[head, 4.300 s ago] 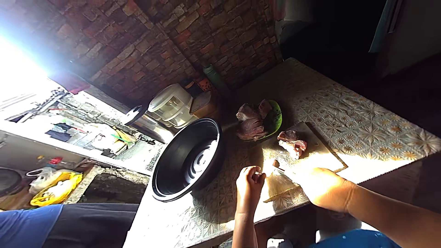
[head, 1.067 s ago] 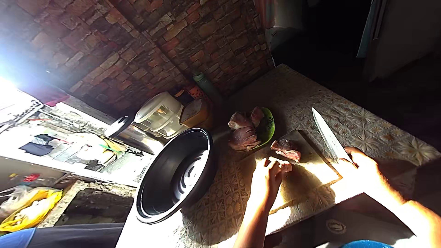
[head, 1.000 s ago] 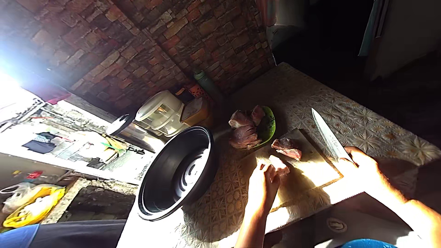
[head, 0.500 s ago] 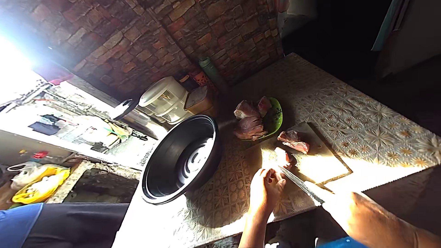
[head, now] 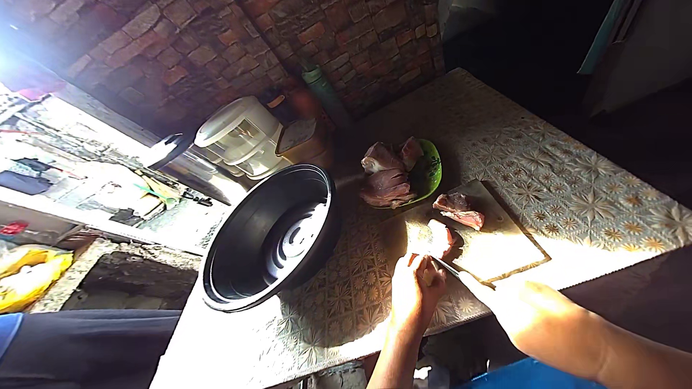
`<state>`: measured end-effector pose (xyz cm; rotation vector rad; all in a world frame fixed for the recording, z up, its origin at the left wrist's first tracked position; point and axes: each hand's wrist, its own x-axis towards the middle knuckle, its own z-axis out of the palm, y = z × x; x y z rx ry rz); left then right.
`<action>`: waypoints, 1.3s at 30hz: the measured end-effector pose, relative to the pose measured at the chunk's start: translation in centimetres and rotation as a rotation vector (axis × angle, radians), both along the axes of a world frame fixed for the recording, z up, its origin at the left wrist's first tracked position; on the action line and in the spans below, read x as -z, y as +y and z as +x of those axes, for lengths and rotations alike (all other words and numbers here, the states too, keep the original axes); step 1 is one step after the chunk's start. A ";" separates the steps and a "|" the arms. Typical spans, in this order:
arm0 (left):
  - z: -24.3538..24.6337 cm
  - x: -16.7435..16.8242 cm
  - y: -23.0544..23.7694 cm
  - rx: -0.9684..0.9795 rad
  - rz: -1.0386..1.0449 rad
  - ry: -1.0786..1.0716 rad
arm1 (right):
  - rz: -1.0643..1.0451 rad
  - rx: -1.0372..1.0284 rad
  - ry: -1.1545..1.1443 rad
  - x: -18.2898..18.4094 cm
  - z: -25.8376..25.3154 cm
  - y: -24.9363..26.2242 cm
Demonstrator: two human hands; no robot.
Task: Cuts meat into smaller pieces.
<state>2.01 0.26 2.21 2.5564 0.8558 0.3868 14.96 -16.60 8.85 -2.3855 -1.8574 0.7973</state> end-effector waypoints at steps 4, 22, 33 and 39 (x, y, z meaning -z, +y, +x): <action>0.3 -0.5 -0.1 0.008 -0.022 0.040 | -0.105 -0.005 0.123 -0.9 0.4 4.7; -0.4 -1.3 -0.5 -0.021 -0.079 0.068 | -0.024 0.001 0.166 0.3 0.7 3.1; -2.2 -2.1 1.6 -0.256 0.241 -0.104 | 0.048 -0.008 0.178 1.4 0.9 3.0; -1.6 -3.2 1.5 -0.178 0.003 0.113 | 0.370 0.080 0.221 3.2 0.9 1.3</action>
